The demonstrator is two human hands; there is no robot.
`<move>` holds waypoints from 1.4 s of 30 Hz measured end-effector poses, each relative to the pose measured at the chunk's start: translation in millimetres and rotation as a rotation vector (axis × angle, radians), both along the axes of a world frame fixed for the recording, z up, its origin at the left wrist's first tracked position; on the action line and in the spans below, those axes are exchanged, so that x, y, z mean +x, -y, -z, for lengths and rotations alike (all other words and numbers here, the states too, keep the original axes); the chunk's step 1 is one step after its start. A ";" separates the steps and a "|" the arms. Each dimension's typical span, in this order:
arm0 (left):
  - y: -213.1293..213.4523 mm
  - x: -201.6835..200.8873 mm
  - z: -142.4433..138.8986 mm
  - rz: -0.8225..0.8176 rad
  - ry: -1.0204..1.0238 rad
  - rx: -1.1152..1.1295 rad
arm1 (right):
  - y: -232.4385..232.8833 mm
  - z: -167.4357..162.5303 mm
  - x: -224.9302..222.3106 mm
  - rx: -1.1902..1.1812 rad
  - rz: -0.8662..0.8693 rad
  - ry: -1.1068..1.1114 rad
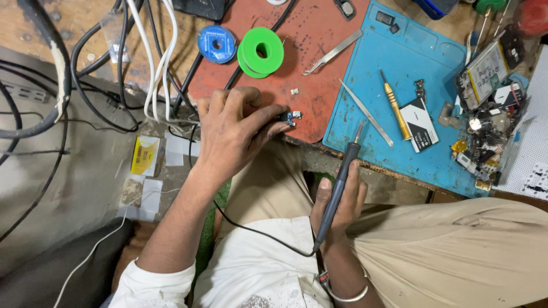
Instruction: The person solders a small component onto a circuit board using a soldering iron, holding the board steady with the other hand and repositioning it between solder joints. They then pick up a disassembled phone, place the board into the phone body, and press it into place.
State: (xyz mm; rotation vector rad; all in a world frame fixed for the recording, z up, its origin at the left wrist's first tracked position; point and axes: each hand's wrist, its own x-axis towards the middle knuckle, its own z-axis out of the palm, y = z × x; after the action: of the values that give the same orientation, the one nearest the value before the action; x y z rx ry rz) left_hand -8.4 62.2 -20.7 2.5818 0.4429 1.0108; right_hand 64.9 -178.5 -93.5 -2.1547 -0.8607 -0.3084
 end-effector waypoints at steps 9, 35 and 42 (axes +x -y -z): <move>-0.9 3.6 -0.4 0.018 0.008 -0.019 | -10.0 -19.5 3.0 0.134 -0.096 -0.028; -1.4 0.8 4.8 0.016 -0.019 -0.005 | 7.4 -51.2 15.1 0.734 0.041 -0.855; -0.9 0.7 4.1 0.006 -0.014 -0.015 | 16.0 -45.3 10.8 0.768 0.079 -0.872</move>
State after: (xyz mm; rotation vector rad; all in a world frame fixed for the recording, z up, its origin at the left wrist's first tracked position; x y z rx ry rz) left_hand -7.6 63.2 -24.8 2.5771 0.4441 0.9835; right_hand 75.7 -194.4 -48.2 -1.3660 -0.1012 0.2401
